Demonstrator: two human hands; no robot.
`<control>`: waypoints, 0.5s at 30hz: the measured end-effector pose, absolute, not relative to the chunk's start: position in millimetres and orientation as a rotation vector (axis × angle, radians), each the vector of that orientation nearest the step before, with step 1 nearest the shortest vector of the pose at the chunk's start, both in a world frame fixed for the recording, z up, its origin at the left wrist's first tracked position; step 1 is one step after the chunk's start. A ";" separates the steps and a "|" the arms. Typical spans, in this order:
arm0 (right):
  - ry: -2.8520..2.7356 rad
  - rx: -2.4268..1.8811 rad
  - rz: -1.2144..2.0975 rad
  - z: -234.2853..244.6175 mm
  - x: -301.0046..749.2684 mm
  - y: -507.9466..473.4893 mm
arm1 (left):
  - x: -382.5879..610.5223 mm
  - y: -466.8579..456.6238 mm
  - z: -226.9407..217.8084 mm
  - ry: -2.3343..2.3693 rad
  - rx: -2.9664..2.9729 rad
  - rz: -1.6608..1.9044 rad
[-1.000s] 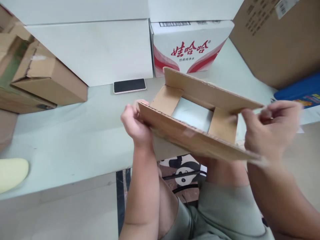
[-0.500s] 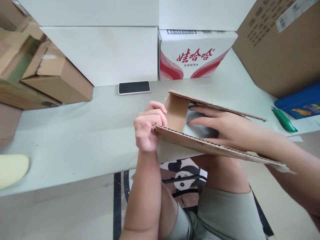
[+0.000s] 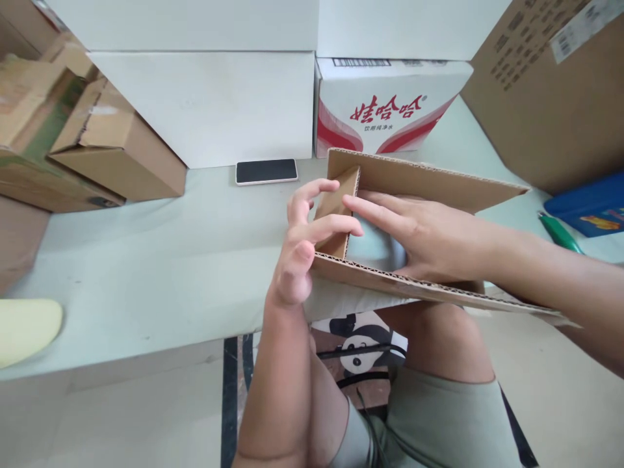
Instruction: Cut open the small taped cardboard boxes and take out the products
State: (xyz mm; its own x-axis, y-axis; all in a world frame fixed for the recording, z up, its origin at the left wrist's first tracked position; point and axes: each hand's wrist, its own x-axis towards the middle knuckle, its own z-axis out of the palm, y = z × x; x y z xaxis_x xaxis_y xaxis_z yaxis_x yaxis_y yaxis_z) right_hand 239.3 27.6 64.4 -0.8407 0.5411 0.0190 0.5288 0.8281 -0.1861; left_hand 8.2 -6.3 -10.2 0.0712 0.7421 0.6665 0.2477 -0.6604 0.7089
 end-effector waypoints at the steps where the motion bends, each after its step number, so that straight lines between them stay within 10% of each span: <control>1: -2.934 -0.860 0.268 64.9 238.0 27.5 | 9.1 -6.6 -10.9 0.911 1.891 1.628; 15: -3.127 -0.377 0.117 66.7 201.3 57.7 | 18.2 -2.8 -10.4 1.111 1.981 1.864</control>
